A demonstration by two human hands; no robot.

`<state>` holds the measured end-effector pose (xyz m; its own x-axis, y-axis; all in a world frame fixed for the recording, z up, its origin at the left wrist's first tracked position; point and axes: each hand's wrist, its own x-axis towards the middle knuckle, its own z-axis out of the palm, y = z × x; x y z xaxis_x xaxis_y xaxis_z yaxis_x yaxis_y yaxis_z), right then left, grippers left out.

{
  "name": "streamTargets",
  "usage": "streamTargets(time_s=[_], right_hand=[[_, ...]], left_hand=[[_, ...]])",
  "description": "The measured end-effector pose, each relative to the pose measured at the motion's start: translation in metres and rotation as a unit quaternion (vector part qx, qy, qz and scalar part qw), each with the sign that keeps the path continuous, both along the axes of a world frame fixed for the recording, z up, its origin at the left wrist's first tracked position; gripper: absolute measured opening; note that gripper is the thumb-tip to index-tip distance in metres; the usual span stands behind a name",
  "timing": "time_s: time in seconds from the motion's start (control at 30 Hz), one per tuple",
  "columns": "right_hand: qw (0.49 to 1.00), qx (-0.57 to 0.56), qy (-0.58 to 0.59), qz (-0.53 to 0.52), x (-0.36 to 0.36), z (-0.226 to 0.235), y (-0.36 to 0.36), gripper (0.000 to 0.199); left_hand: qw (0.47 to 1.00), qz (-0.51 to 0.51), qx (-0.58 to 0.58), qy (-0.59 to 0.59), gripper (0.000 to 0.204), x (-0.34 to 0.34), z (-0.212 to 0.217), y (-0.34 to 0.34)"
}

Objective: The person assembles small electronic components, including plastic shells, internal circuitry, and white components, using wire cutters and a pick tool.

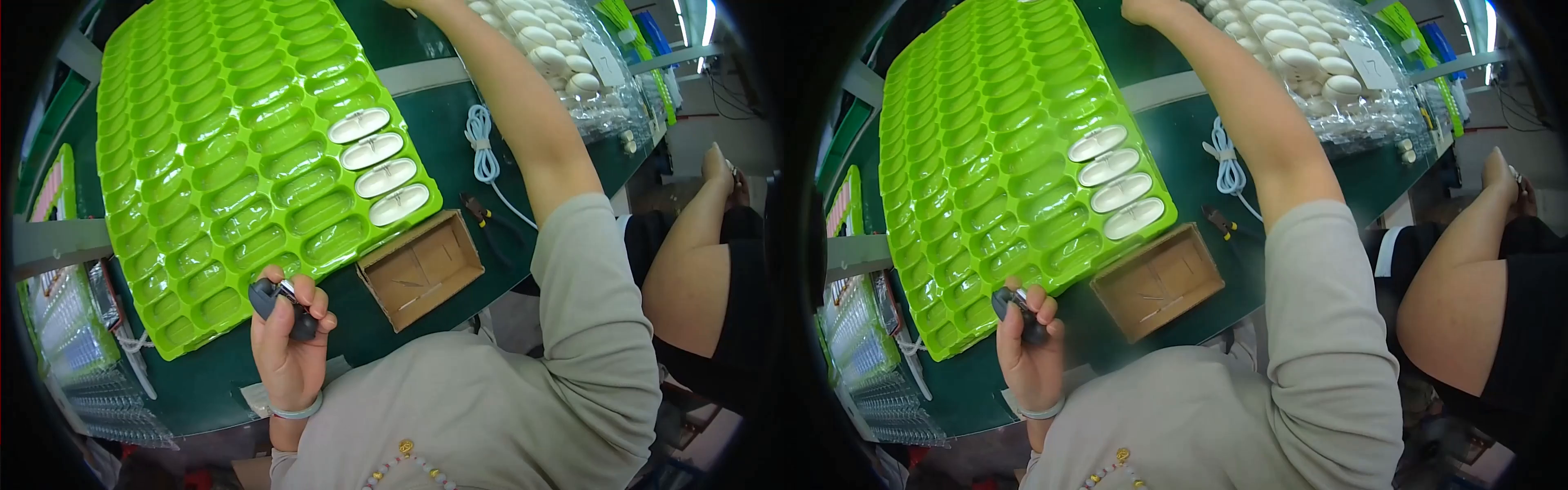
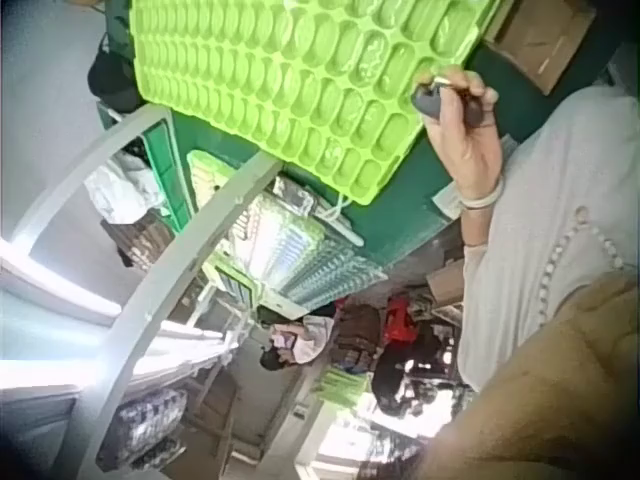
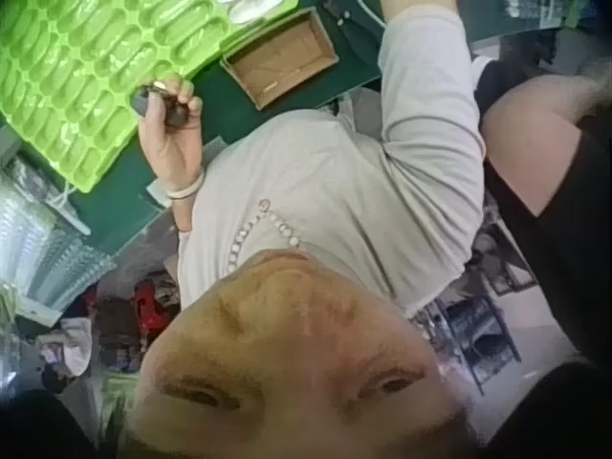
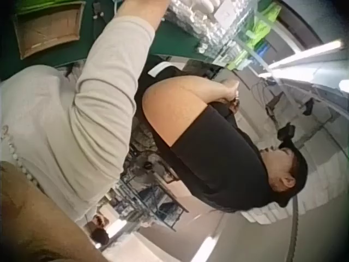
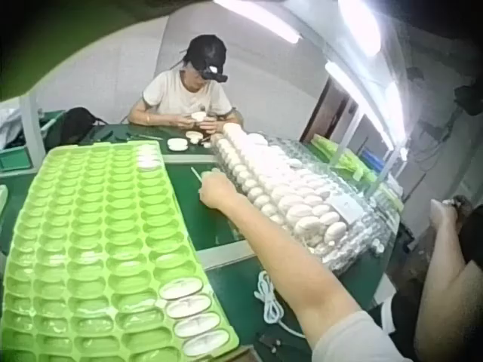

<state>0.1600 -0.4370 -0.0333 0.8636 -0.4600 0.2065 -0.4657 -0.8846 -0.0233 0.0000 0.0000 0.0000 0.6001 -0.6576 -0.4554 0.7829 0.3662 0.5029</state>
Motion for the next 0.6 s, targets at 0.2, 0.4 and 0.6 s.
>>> streamTargets(time_s=[0.2, 0.4, 0.6], right_hand=[[0.978, 0.180, -0.052, -0.088, -0.196, 0.146, 0.147, 0.035], [0.981, 0.081, -0.165, -0.064, -0.308, 0.064, 0.153, 0.016], [0.979, -0.036, -0.160, -0.118, -0.361, 0.023, 0.116, 0.018]], left_hand=[[0.985, 0.000, -0.124, 0.122, 0.038, -0.003, 0.003, -0.017], [0.982, 0.065, -0.135, 0.117, 0.037, 0.002, 0.000, -0.013], [0.987, 0.066, -0.117, 0.084, 0.034, -0.002, 0.009, -0.017]])
